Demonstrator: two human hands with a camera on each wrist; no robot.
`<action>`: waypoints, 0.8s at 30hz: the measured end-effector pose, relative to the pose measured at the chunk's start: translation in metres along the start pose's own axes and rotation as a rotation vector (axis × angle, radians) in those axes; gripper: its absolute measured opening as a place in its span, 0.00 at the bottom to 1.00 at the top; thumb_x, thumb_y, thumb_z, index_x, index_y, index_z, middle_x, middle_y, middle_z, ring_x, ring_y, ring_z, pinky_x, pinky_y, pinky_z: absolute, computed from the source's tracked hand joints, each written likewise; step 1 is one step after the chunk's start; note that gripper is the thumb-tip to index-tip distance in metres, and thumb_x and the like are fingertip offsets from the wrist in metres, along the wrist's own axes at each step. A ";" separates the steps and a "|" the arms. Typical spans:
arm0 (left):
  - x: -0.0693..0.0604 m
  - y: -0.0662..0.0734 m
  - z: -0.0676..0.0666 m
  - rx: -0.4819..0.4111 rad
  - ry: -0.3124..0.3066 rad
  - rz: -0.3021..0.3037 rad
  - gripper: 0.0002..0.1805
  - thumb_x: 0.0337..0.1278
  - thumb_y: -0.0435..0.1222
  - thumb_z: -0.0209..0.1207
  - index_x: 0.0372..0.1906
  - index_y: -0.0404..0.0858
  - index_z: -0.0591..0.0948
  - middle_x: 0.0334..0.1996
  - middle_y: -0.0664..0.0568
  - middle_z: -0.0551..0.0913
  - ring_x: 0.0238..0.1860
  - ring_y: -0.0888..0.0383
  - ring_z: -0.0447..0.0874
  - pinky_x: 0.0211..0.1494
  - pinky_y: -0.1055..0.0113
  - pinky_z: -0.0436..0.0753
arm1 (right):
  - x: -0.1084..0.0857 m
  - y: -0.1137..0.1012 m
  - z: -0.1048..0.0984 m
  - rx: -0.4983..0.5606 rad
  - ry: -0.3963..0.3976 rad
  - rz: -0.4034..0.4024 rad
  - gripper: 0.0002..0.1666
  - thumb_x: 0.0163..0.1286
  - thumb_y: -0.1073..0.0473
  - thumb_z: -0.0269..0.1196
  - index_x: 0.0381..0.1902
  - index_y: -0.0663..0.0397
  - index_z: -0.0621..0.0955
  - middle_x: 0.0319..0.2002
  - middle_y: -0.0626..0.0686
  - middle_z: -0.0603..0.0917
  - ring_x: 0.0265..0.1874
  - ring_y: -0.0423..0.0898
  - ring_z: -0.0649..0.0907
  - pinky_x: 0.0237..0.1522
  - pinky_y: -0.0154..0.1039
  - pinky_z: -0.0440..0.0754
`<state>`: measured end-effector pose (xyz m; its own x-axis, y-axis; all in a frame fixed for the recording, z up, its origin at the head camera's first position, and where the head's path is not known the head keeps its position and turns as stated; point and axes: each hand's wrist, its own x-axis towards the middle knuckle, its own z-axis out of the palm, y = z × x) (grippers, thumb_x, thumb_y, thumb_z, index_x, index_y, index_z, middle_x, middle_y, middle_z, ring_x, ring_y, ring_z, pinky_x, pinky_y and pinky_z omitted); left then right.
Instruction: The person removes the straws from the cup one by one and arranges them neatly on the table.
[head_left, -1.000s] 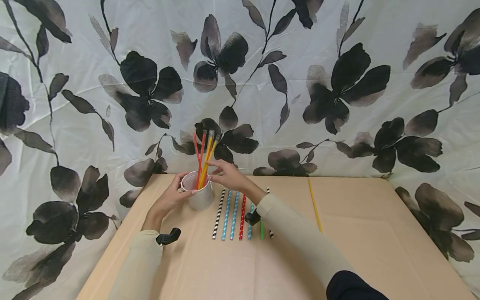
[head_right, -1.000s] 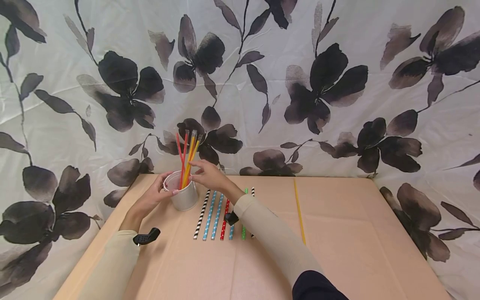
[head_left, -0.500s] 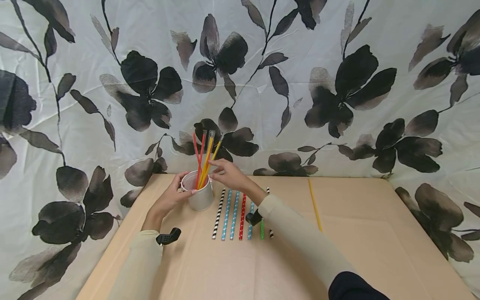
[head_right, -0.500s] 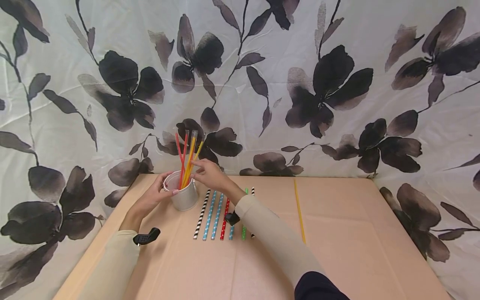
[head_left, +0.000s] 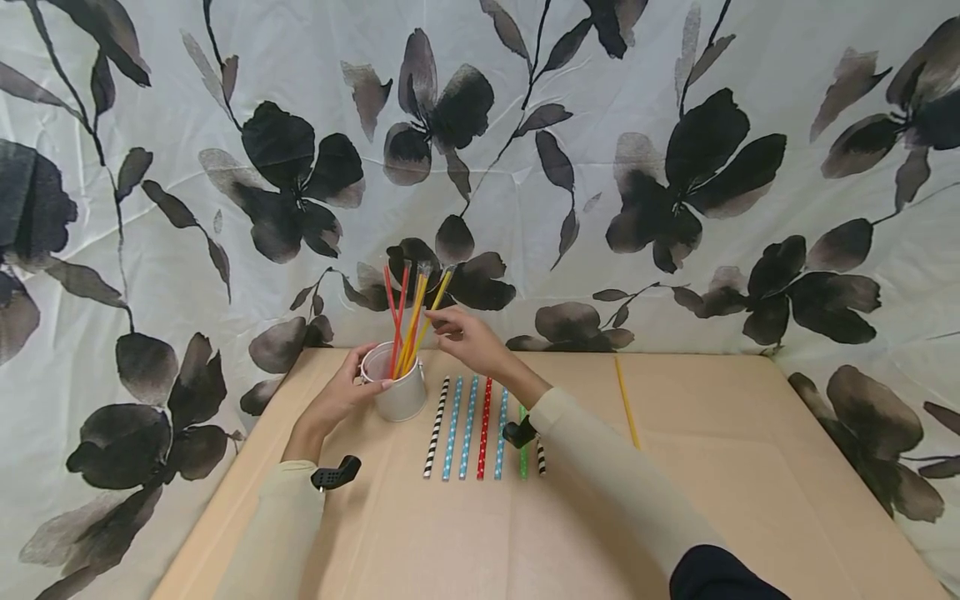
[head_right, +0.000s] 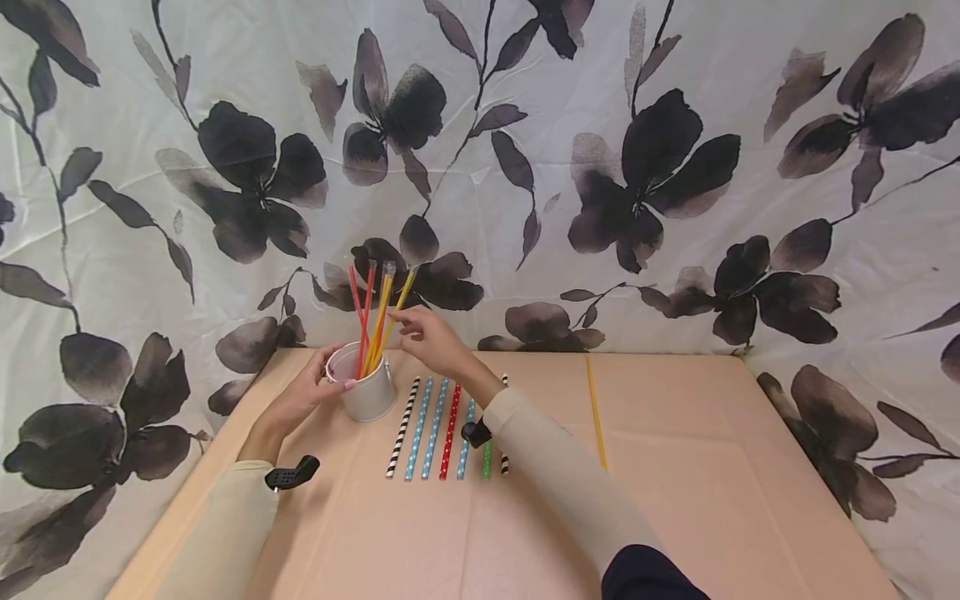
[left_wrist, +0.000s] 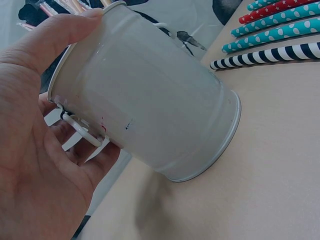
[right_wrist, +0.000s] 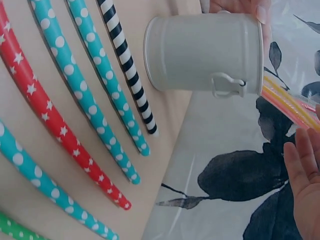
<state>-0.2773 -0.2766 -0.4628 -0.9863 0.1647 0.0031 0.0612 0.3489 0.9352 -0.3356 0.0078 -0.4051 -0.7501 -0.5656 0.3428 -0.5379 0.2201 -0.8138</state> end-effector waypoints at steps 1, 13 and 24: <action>-0.001 0.000 -0.001 -0.003 -0.004 0.001 0.48 0.61 0.43 0.69 0.79 0.45 0.53 0.73 0.41 0.60 0.73 0.40 0.56 0.73 0.36 0.55 | -0.001 -0.002 -0.001 -0.002 0.015 -0.007 0.28 0.74 0.64 0.62 0.71 0.53 0.74 0.63 0.54 0.77 0.58 0.51 0.82 0.59 0.41 0.80; -0.006 -0.002 -0.014 -0.025 -0.061 -0.013 0.48 0.62 0.41 0.68 0.80 0.45 0.52 0.75 0.40 0.58 0.76 0.39 0.52 0.74 0.34 0.52 | -0.017 -0.016 -0.014 0.001 0.235 -0.017 0.25 0.73 0.62 0.64 0.67 0.48 0.78 0.59 0.48 0.79 0.54 0.44 0.84 0.58 0.38 0.81; -0.011 0.003 -0.021 -0.026 -0.092 -0.001 0.48 0.62 0.42 0.68 0.80 0.46 0.52 0.75 0.42 0.59 0.76 0.40 0.53 0.74 0.34 0.52 | -0.039 -0.026 -0.041 0.042 0.383 -0.030 0.20 0.74 0.59 0.64 0.63 0.51 0.81 0.54 0.49 0.81 0.52 0.43 0.82 0.58 0.43 0.81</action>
<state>-0.2694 -0.2963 -0.4527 -0.9681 0.2487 -0.0297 0.0546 0.3251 0.9441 -0.3080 0.0566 -0.3778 -0.8277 -0.2319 0.5110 -0.5518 0.1708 -0.8163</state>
